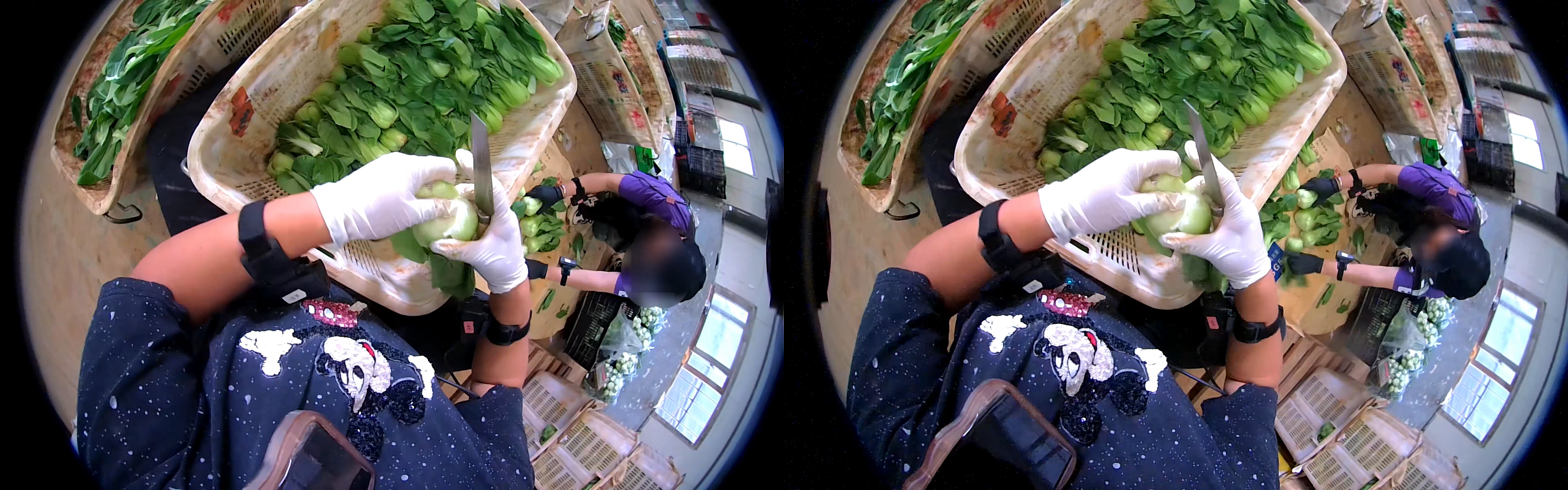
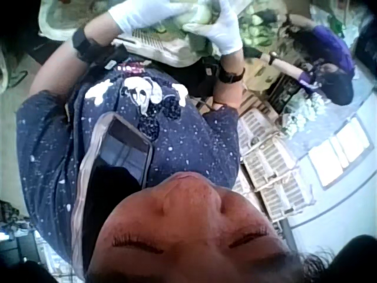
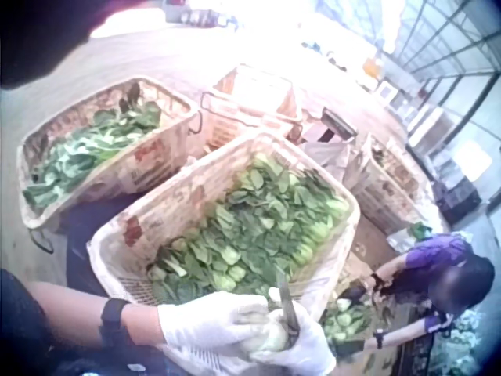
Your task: The person trims the root ends and outer leaves of bok choy using a knife and places them into baskets while sitting on the floor.
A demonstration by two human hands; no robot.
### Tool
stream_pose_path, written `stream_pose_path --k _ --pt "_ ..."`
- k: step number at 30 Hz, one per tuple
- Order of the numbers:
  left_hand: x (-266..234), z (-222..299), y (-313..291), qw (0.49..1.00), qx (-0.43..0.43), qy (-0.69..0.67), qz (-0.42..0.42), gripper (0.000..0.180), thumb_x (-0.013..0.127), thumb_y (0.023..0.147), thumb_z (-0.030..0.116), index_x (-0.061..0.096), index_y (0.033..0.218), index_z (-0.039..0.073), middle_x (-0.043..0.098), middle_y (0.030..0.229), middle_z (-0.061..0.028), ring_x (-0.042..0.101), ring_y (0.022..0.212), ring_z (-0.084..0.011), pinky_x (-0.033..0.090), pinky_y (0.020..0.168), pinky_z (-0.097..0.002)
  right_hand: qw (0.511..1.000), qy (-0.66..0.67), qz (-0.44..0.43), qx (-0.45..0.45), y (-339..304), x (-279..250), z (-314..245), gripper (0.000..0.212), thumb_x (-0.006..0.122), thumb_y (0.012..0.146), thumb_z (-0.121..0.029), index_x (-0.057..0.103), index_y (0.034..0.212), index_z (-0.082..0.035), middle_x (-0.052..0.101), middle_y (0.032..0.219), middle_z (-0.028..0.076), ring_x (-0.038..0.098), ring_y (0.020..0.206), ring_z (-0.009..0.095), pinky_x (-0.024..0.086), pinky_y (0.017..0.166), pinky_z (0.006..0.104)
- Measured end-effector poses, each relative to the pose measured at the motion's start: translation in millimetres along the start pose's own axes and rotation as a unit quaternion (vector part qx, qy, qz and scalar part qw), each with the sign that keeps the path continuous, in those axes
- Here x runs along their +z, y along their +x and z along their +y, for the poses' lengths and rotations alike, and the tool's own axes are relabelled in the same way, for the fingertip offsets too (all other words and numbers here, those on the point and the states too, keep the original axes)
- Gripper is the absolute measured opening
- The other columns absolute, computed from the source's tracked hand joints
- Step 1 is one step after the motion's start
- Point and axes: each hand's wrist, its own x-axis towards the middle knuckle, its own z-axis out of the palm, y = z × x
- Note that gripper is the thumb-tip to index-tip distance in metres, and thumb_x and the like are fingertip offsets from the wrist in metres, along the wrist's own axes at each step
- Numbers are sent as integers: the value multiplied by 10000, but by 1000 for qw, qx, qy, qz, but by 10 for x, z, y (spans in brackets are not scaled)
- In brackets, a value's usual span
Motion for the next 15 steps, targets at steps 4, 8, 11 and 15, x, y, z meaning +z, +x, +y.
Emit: stream_pose_path --k 4,8,11,15 --pt "-93 135 -80 998 28 -49 -20 237 658 818 203 554 930 22 576 762 -90 558 699 -158 457 645 -302 994 20 83 65 28 35 31 976 864 523 -76 373 1366 -57 519 1202 52 530 991 138 453 881 278" --pt "-962 145 -149 979 8 47 200 216 651 849 216 586 983 59 592 887 -11 598 784 -102 510 591 -217 950 -82 287 -86 -176 -850 -63 686 770 657 -156 479 1266 -37 502 1199 95 549 1016 192 473 883 320" --pt "-2107 -38 -597 866 -78 287 402 338 646 805 184 583 1103 39 633 912 -97 625 828 -219 506 744 -313 911 -82 402 -42 -317 -1570 -24 746 764 726 -114 343 1327 22 590 1102 140 608 945 209 494 872 332" --pt "-2195 13 -529 575 25 696 429 450 687 717 257 578 1079 13 611 938 -193 605 843 -307 494 723 -366 822 -177 518 155 -545 -2565 1059 830 826 671 -198 346 1302 48 595 1050 126 575 914 199 490 783 341"
